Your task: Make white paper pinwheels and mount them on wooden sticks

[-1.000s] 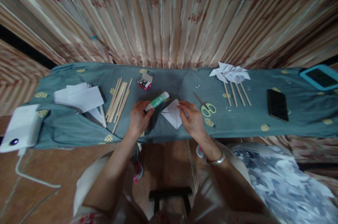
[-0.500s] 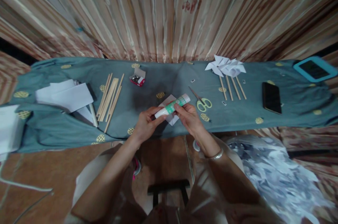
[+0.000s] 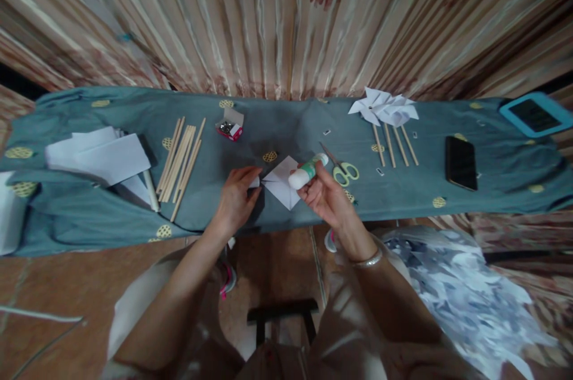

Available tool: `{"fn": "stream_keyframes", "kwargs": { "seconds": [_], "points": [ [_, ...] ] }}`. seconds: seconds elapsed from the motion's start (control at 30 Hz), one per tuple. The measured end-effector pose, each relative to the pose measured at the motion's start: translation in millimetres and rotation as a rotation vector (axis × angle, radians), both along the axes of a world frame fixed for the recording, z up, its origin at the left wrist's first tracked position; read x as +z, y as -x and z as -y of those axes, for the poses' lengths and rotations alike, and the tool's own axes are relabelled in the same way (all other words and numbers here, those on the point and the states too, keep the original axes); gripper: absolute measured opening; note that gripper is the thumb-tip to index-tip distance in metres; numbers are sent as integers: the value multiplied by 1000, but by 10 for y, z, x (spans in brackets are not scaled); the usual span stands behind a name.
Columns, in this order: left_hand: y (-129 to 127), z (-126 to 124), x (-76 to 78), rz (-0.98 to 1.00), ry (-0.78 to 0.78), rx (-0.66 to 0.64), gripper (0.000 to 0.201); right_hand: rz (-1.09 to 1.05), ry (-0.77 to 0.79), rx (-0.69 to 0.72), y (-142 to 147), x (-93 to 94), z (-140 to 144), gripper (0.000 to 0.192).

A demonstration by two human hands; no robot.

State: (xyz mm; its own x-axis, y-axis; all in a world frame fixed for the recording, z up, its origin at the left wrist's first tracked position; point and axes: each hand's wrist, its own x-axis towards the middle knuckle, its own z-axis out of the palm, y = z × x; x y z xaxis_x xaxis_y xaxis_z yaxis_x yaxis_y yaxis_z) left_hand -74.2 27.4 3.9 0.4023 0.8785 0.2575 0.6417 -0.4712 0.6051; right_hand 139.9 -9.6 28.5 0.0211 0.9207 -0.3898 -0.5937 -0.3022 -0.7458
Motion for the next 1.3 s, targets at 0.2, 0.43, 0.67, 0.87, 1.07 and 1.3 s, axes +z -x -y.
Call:
{"fn": "stream_keyframes", "kwargs": {
  "seconds": [0.2, 0.43, 0.67, 0.87, 1.07, 1.3],
  "points": [
    [-54, -6, -5, -79, -76, -10, 46, 188, -82, -18, -83, 7, -23, 42],
    [-219, 244, 95, -132, -220, -142, 35, 710, -229, -118, -150, -116, -188, 38],
    [-376, 482, 9, -245, -163, -245, 42, 1196, -306, -82, -112, -123, -215, 35],
    [-362, 492, 3, -255, -124, -230, 40, 1329, -318, -58, -79, -109, -186, 36],
    [-377, 490, -14, -268, -136, -217, 41, 1399, -312, -38, -37, -102, -170, 37],
    [-389, 492, 16, -374, -151, -218, 42, 1528, -350, 7, -9, -119, -187, 45]
  ]
}}
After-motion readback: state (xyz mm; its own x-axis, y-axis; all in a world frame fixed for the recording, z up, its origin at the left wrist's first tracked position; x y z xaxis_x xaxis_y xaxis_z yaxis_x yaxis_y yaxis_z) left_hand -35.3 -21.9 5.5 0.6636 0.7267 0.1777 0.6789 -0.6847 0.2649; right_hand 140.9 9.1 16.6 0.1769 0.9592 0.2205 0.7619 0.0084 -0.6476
